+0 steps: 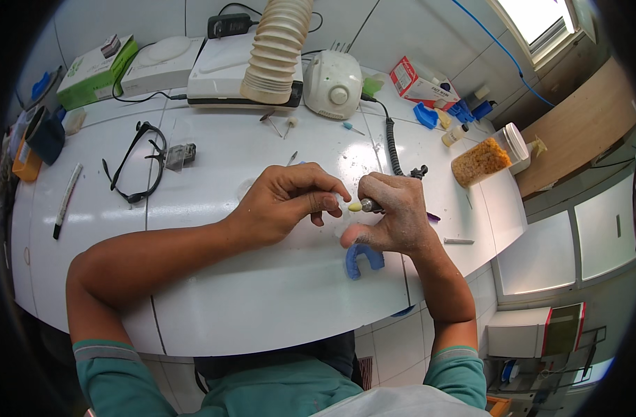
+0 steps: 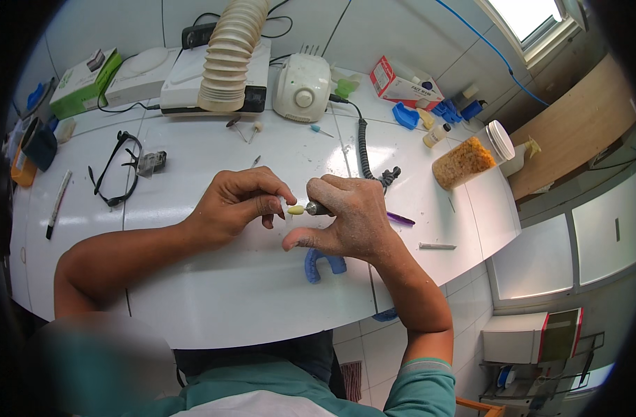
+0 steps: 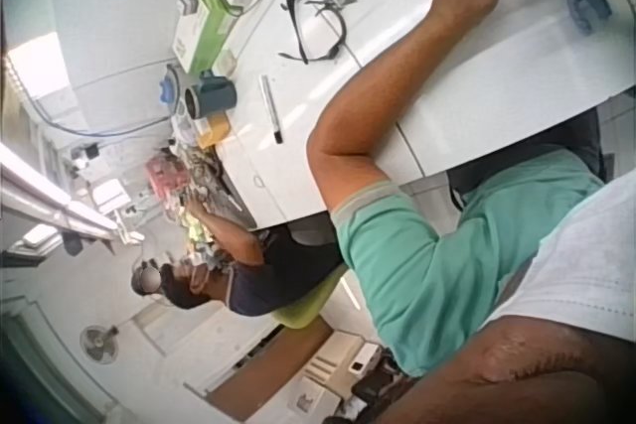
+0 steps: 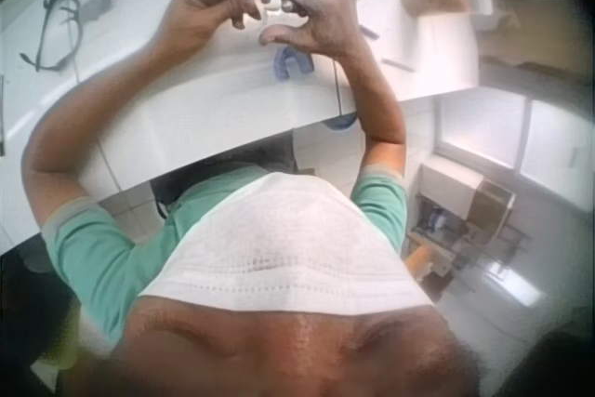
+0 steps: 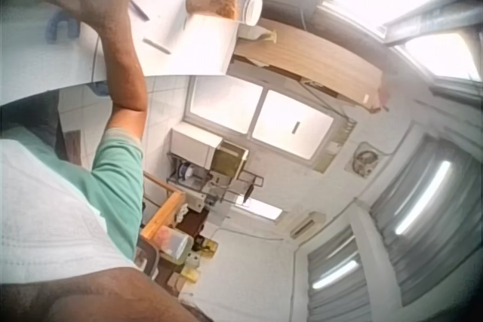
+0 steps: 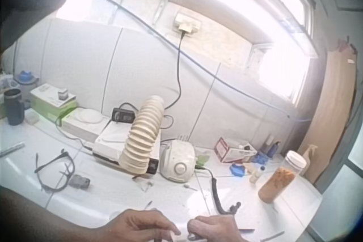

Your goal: The person uses a rotary tool to polish and refine the edges of a white dental prosthesis, holding the piece in their left hand while applying the rotating bit with their right hand.

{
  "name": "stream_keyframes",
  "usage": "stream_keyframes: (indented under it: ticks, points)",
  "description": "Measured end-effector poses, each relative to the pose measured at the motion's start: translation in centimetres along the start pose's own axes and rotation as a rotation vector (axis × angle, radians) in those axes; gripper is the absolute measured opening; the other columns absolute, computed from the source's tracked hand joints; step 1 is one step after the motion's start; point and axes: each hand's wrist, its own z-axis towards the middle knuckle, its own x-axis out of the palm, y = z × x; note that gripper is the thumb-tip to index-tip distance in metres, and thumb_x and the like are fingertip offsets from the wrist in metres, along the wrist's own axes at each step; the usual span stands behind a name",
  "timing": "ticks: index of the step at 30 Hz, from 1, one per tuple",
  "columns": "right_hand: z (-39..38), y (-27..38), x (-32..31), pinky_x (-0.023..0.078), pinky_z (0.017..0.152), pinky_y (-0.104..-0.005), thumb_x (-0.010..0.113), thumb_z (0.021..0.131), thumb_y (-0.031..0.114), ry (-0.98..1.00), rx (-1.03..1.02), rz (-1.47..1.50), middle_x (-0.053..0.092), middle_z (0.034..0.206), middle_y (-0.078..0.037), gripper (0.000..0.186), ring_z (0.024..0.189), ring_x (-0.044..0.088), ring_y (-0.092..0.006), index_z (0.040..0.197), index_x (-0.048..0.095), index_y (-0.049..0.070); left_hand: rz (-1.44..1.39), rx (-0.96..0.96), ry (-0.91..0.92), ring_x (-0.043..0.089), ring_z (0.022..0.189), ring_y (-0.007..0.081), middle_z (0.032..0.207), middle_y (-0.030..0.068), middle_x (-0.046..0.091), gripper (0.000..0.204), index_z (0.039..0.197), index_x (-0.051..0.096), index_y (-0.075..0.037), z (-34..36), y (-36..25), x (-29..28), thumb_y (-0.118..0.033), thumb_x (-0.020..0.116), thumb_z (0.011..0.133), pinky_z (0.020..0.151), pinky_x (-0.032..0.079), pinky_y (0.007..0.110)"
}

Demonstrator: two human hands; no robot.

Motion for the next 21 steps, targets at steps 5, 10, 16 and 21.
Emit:
stream_keyframes:
  ticks: [5, 10, 16, 21]
  points:
    - [-0.09, -0.19, 0.05, 0.037, 0.044, -0.0291, 0.079, 0.065, 0.086, 0.022, -0.001, -0.037, 0.055, 0.058, 0.001, 0.075, 0.049, 0.053, -0.0125, 0.07, 0.057, 0.014, 0.003, -0.011, -0.009, 0.067, 0.088, 0.0108, 0.105, 0.0062, 0.069, 0.012, 0.111, 0.077, -0.003, -0.04, -0.06, 0.0, -0.007, 0.069, 0.103, 0.074, 0.06, 0.027]
    - [-0.03, -0.23, 0.11, 0.039, 0.044, -0.0297, 0.077, 0.066, 0.087, 0.009, 0.003, -0.023, 0.055, 0.058, 0.001, 0.076, 0.05, 0.055, -0.0131, 0.07, 0.059, 0.014, -0.004, -0.015, -0.005, 0.067, 0.089, 0.0108, 0.105, 0.006, 0.069, 0.011, 0.11, 0.077, -0.003, 0.02, -0.09, -0.01, -0.006, 0.068, 0.103, 0.073, 0.06, 0.027]
    - [0.02, -0.22, 0.07, 0.039, 0.045, -0.0297, 0.078, 0.065, 0.086, 0.022, 0.0, -0.024, 0.055, 0.059, 0.001, 0.076, 0.05, 0.055, -0.0133, 0.071, 0.059, 0.013, 0.023, -0.046, 0.0, 0.07, 0.091, 0.0115, 0.105, 0.006, 0.069, 0.012, 0.11, 0.076, -0.003, -0.07, -0.28, -0.03, -0.008, 0.067, 0.104, 0.069, 0.058, 0.025]
    - [-0.09, -0.24, 0.14, 0.038, 0.045, -0.0301, 0.078, 0.065, 0.086, 0.027, 0.004, -0.028, 0.054, 0.058, 0.001, 0.075, 0.05, 0.054, -0.0136, 0.071, 0.059, 0.013, 0.021, -0.071, 0.002, 0.072, 0.09, 0.0117, 0.103, 0.0053, 0.071, 0.012, 0.111, 0.076, -0.003, -0.07, -0.13, 0.03, -0.009, 0.067, 0.104, 0.064, 0.056, 0.024]
